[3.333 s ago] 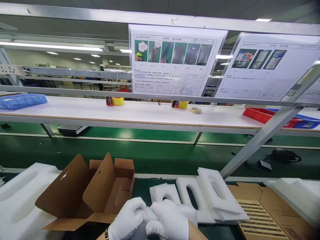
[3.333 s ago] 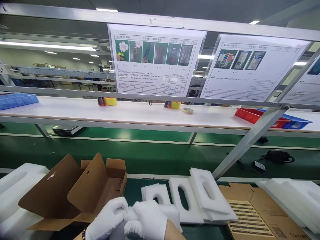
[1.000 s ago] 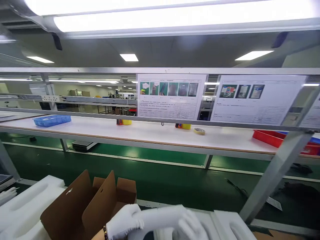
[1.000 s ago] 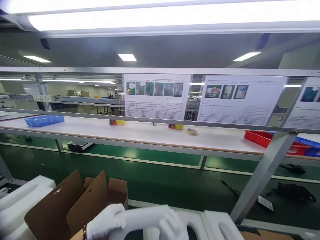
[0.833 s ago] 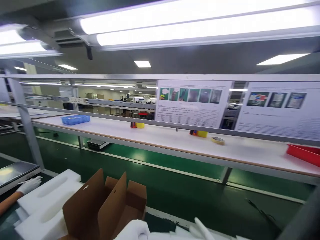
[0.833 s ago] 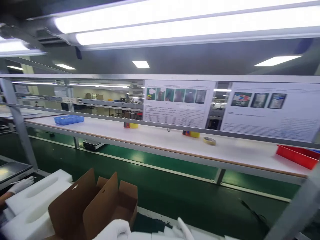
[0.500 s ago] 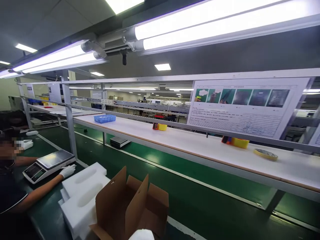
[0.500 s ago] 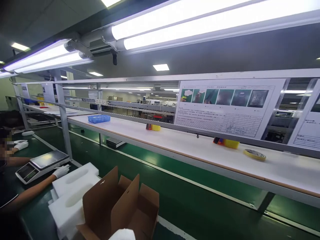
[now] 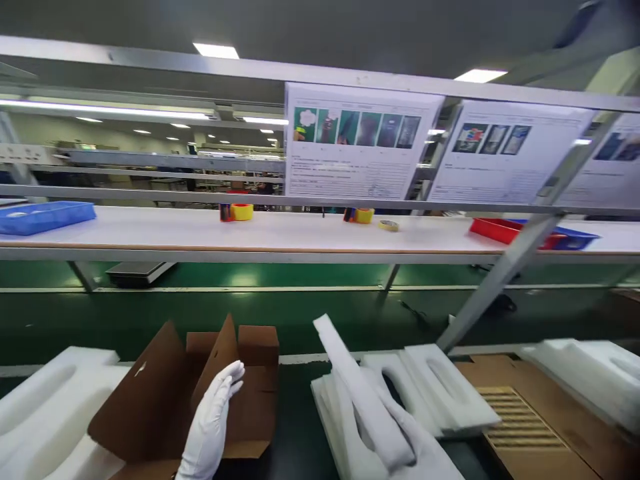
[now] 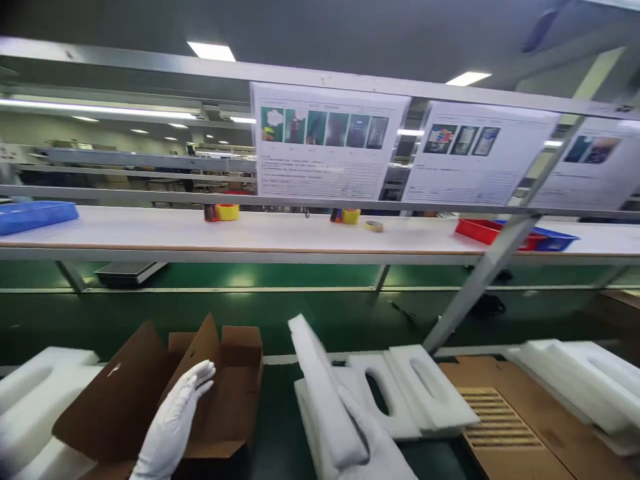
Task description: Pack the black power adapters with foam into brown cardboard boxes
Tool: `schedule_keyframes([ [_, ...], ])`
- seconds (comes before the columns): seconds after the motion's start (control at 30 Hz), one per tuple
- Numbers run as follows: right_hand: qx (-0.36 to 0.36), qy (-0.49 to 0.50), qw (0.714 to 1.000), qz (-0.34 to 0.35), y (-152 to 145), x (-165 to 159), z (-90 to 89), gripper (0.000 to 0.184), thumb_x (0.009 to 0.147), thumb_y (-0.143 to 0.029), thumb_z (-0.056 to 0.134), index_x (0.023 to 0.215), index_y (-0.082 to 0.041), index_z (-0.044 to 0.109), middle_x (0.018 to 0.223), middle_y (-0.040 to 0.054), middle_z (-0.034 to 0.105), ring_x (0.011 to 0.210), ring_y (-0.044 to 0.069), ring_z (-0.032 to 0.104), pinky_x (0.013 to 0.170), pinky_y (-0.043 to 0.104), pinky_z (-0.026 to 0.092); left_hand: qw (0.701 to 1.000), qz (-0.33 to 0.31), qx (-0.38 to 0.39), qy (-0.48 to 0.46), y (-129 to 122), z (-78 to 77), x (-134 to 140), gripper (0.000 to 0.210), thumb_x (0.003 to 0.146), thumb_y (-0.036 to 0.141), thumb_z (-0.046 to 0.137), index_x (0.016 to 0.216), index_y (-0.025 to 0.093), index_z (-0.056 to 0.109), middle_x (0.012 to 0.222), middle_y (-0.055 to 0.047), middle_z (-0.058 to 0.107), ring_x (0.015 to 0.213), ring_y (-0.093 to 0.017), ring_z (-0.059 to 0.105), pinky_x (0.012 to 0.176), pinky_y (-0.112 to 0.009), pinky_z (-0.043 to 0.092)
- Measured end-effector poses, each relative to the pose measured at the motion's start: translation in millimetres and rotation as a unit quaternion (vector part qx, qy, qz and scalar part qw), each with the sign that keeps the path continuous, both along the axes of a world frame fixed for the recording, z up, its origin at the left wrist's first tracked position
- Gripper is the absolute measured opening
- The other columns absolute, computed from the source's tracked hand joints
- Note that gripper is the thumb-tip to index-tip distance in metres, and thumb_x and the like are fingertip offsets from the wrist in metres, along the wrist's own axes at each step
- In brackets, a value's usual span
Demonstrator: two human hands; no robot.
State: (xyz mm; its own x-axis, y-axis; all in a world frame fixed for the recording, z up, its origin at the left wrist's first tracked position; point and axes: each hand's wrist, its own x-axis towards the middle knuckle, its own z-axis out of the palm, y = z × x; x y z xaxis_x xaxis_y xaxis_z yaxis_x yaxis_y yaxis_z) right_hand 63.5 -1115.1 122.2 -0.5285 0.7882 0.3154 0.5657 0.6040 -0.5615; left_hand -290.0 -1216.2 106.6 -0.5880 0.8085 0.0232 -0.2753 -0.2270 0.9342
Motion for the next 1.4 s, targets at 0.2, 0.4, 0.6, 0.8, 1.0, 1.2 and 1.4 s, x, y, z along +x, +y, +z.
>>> schedule_keyframes([
  [0.2,0.104,-0.163,0.981,0.003,2,-4,-51.5,0.084,0.056,-0.005,0.057,0.136,-0.022,0.041,0.124,0.0137,0.053,0.125,0.038,0.037,0.098,0.055,0.035,0.979,-0.111,-0.145,0.088,1,-23.0,26,0.051,0.079,0.056,0.049,0.116,0.021,0.058,0.13,-0.006,0.053,0.123,-0.026,0.046,0.108,-0.041,0.036],
  [0.4,-0.065,-0.252,0.964,0.047,9,-1,-109.1,0.087,0.053,-0.05,0.073,0.131,-0.023,0.047,0.118,0.0138,0.056,0.121,0.043,0.039,0.1,0.06,0.028,0.912,-0.283,-0.244,0.171,21,-70.4,90,0.054,0.077,0.054,0.05,0.116,0.016,0.058,0.129,-0.009,0.054,0.125,-0.025,0.045,0.11,-0.037,0.031],
  [0.6,-0.025,-0.232,0.962,-0.144,80,63,-108.4,0.052,0.085,-0.021,0.038,0.136,-0.012,0.041,0.135,0.0166,0.045,0.126,0.029,0.039,0.108,0.048,0.025,0.871,-0.328,-0.333,0.151,44,-115.2,142,0.087,0.072,0.058,0.052,0.136,0.002,0.032,0.141,-0.023,0.035,0.13,-0.027,0.037,0.108,-0.034,0.031],
  [0.8,-0.15,-0.301,0.937,-0.09,132,112,-168.7,0.083,0.053,0.0,0.056,0.135,-0.007,0.042,0.137,0.0193,0.042,0.134,0.034,0.025,0.112,0.05,0.006,0.843,-0.285,-0.379,0.255,59,-119.8,180,0.074,0.076,0.055,0.047,0.136,0.012,0.038,0.143,-0.016,0.036,0.132,-0.031,0.032,0.109,-0.044,0.027],
  [1.0,-0.241,-0.081,0.96,-0.119,158,132,-172.0,0.076,0.056,-0.008,0.051,0.132,-0.009,0.044,0.127,0.0183,0.052,0.124,0.031,0.041,0.105,0.045,0.03,0.766,-0.308,-0.396,0.403,71,-104.5,202,0.062,0.077,0.046,0.049,0.132,0.018,0.048,0.146,-0.01,0.032,0.135,-0.032,0.024,0.111,-0.048,0.021],
  [1.2,-0.336,0.419,0.838,-0.092,148,169,-87.9,0.05,0.061,-0.039,0.044,0.103,-0.017,0.061,0.096,0.0124,0.064,0.099,0.032,0.056,0.092,0.051,0.042,0.869,-0.167,-0.318,0.339,91,-69.2,220,0.064,0.081,0.053,0.048,0.137,0.023,0.038,0.15,-0.005,0.024,0.138,-0.029,0.017,0.113,-0.049,0.014],
  [1.4,-0.546,0.598,0.571,0.134,112,145,-26.3,0.039,0.052,-0.035,0.051,0.085,-0.018,0.064,0.081,0.0091,0.063,0.086,0.03,0.06,0.093,0.051,0.04,0.974,-0.214,-0.065,-0.023,126,-2.7,228,0.077,0.08,0.053,0.056,0.141,0.021,0.022,0.143,-0.015,0.034,0.126,-0.031,0.041,0.1,-0.047,0.04],
])
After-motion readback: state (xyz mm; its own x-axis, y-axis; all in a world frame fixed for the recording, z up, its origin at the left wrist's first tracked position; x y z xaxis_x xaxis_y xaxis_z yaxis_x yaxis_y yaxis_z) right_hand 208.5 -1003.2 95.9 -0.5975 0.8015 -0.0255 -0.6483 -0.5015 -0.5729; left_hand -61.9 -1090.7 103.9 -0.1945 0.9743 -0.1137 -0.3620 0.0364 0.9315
